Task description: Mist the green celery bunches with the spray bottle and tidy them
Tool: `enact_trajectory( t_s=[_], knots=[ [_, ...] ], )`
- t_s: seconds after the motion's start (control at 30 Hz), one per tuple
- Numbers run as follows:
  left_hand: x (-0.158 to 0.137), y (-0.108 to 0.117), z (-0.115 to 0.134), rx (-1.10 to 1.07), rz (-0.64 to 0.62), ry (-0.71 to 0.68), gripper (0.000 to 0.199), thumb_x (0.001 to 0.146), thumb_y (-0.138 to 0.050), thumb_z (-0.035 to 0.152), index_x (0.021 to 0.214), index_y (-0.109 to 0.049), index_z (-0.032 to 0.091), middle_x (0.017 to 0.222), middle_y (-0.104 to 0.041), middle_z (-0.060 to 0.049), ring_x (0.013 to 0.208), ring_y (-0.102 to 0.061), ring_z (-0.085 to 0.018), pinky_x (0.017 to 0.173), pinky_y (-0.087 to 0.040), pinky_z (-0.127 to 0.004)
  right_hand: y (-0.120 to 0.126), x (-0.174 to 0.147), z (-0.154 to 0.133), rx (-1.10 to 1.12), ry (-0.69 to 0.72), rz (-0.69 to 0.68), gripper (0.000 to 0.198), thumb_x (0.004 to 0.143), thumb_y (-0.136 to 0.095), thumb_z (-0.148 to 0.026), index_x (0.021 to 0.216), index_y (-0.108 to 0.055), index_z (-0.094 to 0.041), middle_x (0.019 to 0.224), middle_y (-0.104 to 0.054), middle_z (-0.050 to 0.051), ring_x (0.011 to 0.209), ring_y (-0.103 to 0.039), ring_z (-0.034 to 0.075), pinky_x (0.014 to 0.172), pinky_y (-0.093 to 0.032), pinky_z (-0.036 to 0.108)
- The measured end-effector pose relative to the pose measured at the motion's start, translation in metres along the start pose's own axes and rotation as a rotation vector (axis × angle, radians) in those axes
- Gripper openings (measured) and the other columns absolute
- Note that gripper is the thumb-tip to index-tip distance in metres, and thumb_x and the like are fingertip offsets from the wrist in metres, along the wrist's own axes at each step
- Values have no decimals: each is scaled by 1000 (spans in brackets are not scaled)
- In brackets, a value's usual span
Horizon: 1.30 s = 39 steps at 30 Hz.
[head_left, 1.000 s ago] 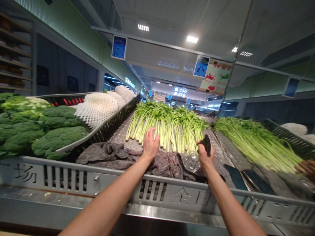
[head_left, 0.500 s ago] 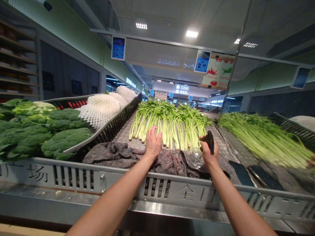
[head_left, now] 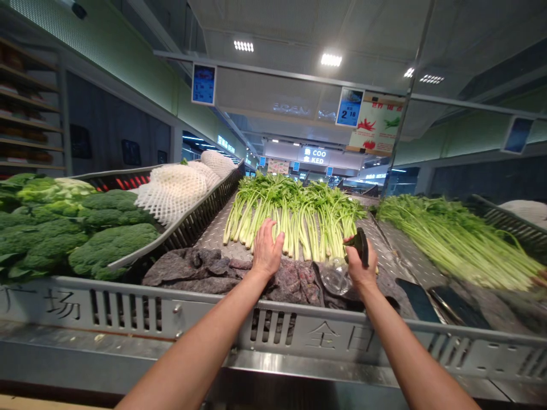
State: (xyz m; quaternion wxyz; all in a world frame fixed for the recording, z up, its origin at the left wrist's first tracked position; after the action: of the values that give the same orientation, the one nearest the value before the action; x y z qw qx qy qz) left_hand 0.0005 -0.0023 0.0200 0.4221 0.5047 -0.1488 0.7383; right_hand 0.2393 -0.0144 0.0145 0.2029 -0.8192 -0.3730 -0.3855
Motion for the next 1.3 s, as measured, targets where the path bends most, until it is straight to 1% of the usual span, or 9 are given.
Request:
enact_trajectory(
  t_s=[0.27,0.4,0.6,0.7,0.77,0.9,1.03,1.17,1.3],
  knots=[
    [0,0,2,27,-15,3,42,81,-29,37,112,-42,12,125,-40,-15,119,-33,-23,98,-28,-43,1,-1,1,2,-39,-2,23,62,-49,-26,81,-59,-17,79,-61,2,71,-54,16,68,-40,28],
    [1,-2,0,48,-30,10,42,81,-30,37,114,-41,12,128,-38,-15,120,-32,-23,98,-27,-43,-3,3,-4,-29,-62,1,25,61,-50,-28,82,-58,-17,77,-60,2,68,-54,16,66,-40,29],
    [3,-6,-4,96,-69,19,44,81,-31,36,116,-40,11,130,-36,-15,121,-31,-24,98,-27,-44,-36,15,-25,-53,-74,-50,24,60,-50,-31,78,-59,-18,73,-60,2,67,-54,18,64,-40,29],
    [4,-7,-7,129,-79,17,44,81,-31,36,117,-40,13,131,-36,-14,121,-31,-24,99,-27,-43,-52,13,-26,-16,-105,-26,25,60,-49,-32,79,-59,-18,74,-60,2,69,-54,18,65,-40,29],
    [5,-7,-9,153,-85,17,43,81,-32,36,117,-40,13,131,-36,-14,121,-32,-24,99,-27,-43,-57,8,-24,-7,-125,-21,25,60,-48,-31,79,-59,-18,74,-60,2,68,-55,18,65,-40,29],
    [7,-9,-10,199,-99,1,44,81,-32,35,118,-39,13,132,-35,-14,122,-32,-23,99,-27,-42,-56,1,-26,-22,-61,-64,22,60,-48,-29,75,-58,-18,73,-61,2,68,-55,17,65,-41,28],
    [14,-14,-5,246,-112,-63,45,81,-34,36,120,-39,13,135,-31,-13,123,-29,-24,100,-25,-42,-54,-2,-32,-28,3,-111,19,60,-47,-27,73,-57,-18,70,-60,1,64,-54,16,63,-41,27],
    [17,-19,-1,285,-102,-153,45,80,-36,35,120,-38,14,135,-31,-12,124,-27,-24,101,-24,-43,-55,-5,-34,-4,24,-104,21,60,-47,-27,76,-56,-18,74,-60,1,66,-54,16,65,-41,27],
    [13,-21,-5,298,-115,-151,44,80,-36,34,119,-39,13,134,-33,-13,123,-29,-24,100,-26,-44,-53,-5,-30,9,-4,-86,23,60,-47,-27,79,-56,-18,77,-61,2,69,-54,17,66,-41,28]
  ],
)
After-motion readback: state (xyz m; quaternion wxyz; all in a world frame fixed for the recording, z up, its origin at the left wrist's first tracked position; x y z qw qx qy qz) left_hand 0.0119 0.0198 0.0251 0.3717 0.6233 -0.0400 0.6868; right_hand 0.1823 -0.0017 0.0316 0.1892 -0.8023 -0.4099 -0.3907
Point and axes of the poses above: each hand's wrist, its own x-axis towards the middle knuckle, its own y-axis out of the back of the hand, z = x × y, the point moved 3 cm from there along x, towards the middle knuckle
